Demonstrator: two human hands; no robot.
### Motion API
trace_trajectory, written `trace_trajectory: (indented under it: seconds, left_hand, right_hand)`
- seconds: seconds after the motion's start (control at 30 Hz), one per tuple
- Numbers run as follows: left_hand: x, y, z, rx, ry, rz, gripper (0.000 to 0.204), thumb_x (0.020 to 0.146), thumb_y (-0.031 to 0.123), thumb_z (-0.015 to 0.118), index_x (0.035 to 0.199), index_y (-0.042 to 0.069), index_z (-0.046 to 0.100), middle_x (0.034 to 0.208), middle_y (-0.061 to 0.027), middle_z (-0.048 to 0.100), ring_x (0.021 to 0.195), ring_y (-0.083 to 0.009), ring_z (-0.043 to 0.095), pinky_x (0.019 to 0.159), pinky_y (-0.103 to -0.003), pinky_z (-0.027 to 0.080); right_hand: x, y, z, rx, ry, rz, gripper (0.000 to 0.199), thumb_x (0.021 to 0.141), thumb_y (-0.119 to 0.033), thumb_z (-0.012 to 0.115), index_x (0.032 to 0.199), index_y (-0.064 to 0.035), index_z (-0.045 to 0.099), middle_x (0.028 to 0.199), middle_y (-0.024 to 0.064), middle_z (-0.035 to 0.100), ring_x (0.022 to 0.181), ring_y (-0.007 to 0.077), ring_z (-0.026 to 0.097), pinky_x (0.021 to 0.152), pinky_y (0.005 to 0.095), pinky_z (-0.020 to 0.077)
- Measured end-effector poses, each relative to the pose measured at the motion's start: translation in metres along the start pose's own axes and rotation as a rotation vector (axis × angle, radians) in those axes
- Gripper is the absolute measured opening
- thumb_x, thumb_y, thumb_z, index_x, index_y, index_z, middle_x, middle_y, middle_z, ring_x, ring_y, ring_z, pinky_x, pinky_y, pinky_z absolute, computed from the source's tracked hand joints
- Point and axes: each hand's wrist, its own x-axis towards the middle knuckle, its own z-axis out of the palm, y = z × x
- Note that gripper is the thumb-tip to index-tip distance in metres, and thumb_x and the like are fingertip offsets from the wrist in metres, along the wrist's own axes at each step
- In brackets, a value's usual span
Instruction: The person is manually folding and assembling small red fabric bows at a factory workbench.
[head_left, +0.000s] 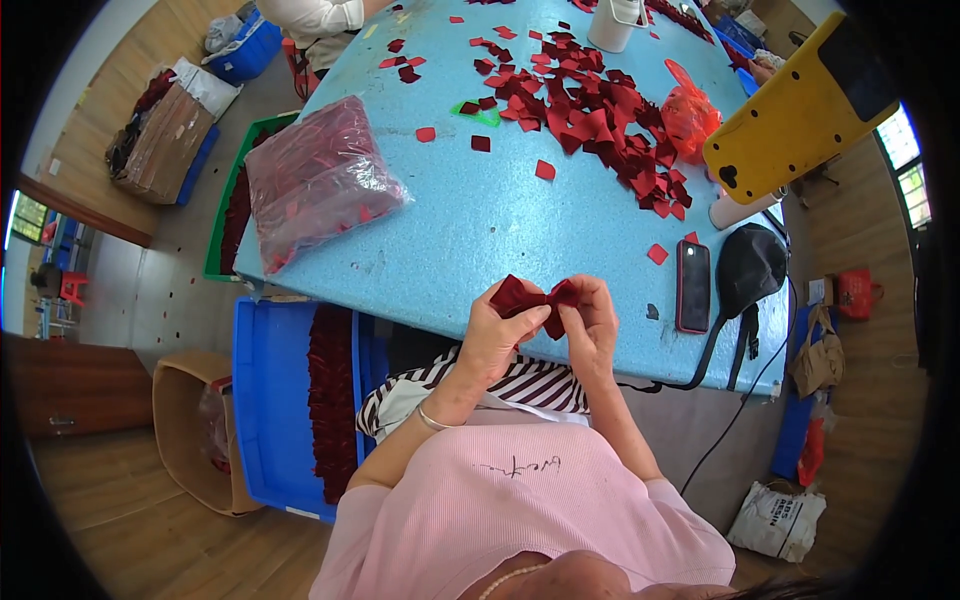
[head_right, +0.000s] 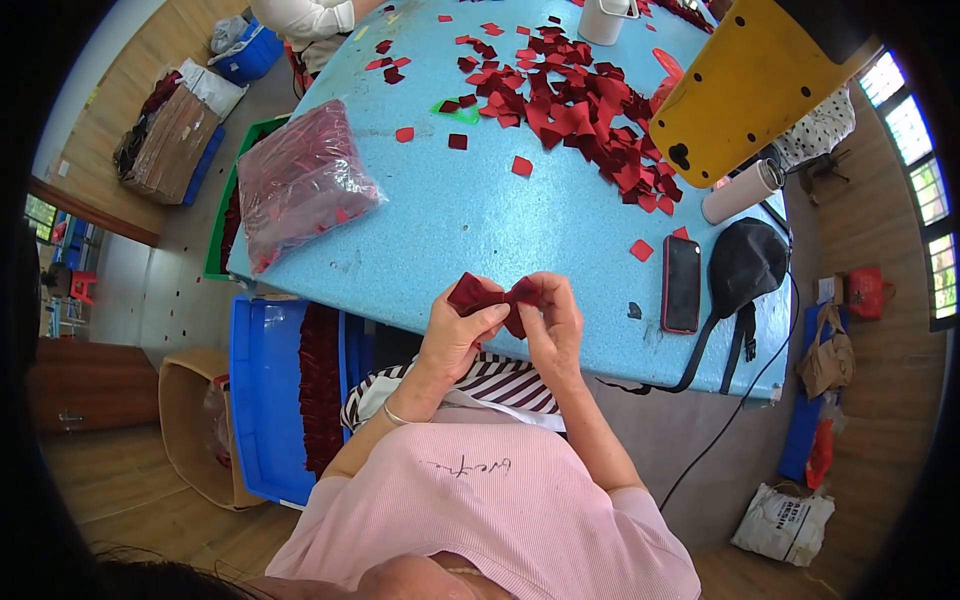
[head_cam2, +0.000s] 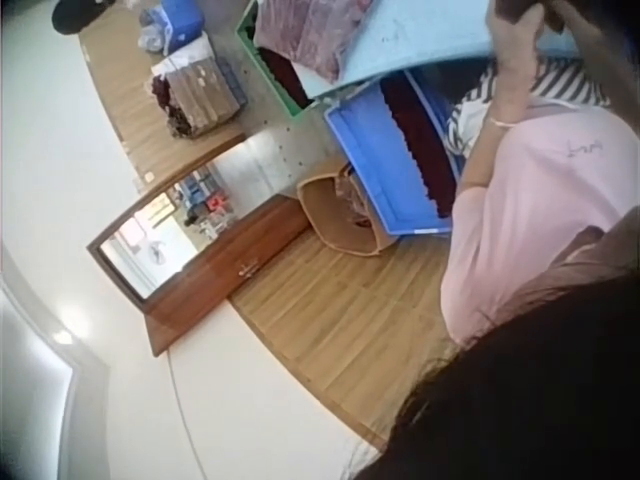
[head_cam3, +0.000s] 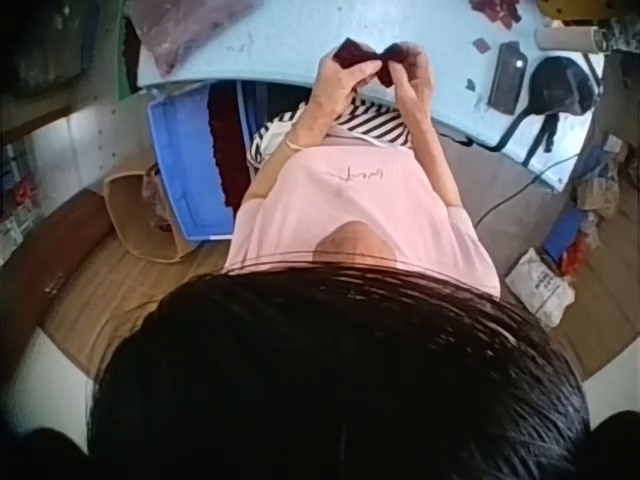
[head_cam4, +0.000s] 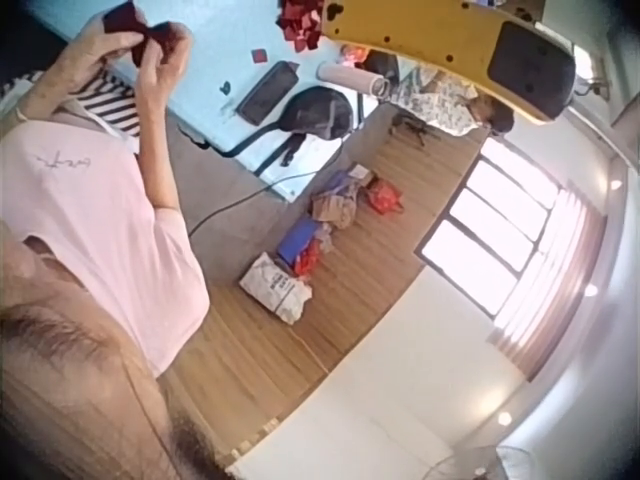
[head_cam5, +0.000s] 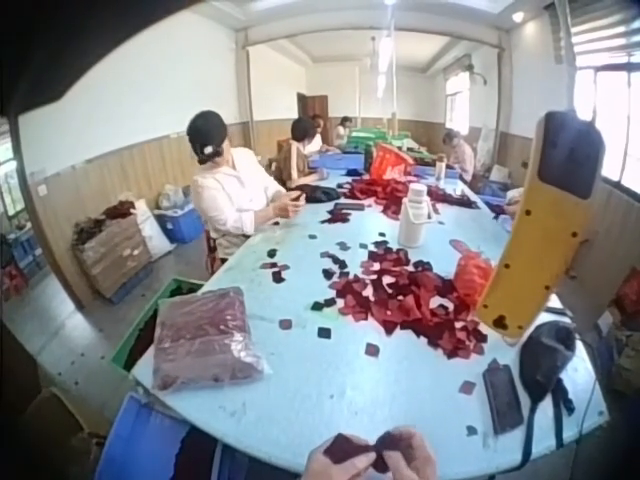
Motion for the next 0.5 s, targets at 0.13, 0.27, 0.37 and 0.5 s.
trace_trajectory:
  seconds: [0.13, 0.27, 0.37, 0.5]
  left_hand:
    - [0.0, -0.002, -0.003, 0.082, -0.011, 0.01, 0.02, 0.08, 0.001, 0.07, 0.098, 0.002, 0.061, 0.081, -0.0019, 0.063, 0.066, -0.0065, 0.054, 0.057, -0.02, 0.043]
    - [0.004, -0.007, 0.003, 0.307, -0.055, 0.043, 0.02, 0.079, -0.001, 0.069, 0.098, -0.001, 0.062, 0.084, -0.0028, 0.063, 0.071, -0.0069, 0.055, 0.063, -0.022, 0.045]
    - [0.001, -0.008, 0.004, 0.28, -0.113, 0.079, 0.021, 0.078, -0.003, 0.066, 0.1, -0.003, 0.063, 0.085, -0.0035, 0.065, 0.077, -0.009, 0.059, 0.07, -0.024, 0.05]
    - [0.0, -0.006, -0.01, 0.432, -0.101, -0.052, 0.025, 0.077, -0.003, 0.068, 0.101, -0.003, 0.065, 0.087, -0.0046, 0.067, 0.082, -0.011, 0.063, 0.073, -0.025, 0.052]
  right_hand:
    - [0.014, -0.017, -0.008, -0.14, -0.062, -0.188, 0.036, 0.076, 0.004, 0.059, 0.111, 0.0003, 0.054, 0.1, 0.0074, 0.06, 0.094, 0.0178, 0.06, 0.082, 0.0307, 0.0465]
    - [0.035, -0.047, -0.007, -0.369, -0.245, -0.223, 0.035, 0.069, -0.003, 0.065, 0.104, -0.0019, 0.059, 0.093, 0.0096, 0.062, 0.095, 0.0226, 0.059, 0.079, 0.0347, 0.0466]
    - [0.046, -0.046, -0.003, -0.565, -0.556, -0.336, 0.02, 0.072, -0.006, 0.069, 0.087, -0.0008, 0.058, 0.081, 0.0135, 0.058, 0.074, 0.0313, 0.056, 0.07, 0.037, 0.0472]
    - [0.04, -0.034, 0.005, -0.621, -0.491, -0.287, 0.016, 0.074, -0.005, 0.069, 0.082, 0.0003, 0.057, 0.074, 0.0131, 0.059, 0.065, 0.0282, 0.057, 0.062, 0.0351, 0.047]
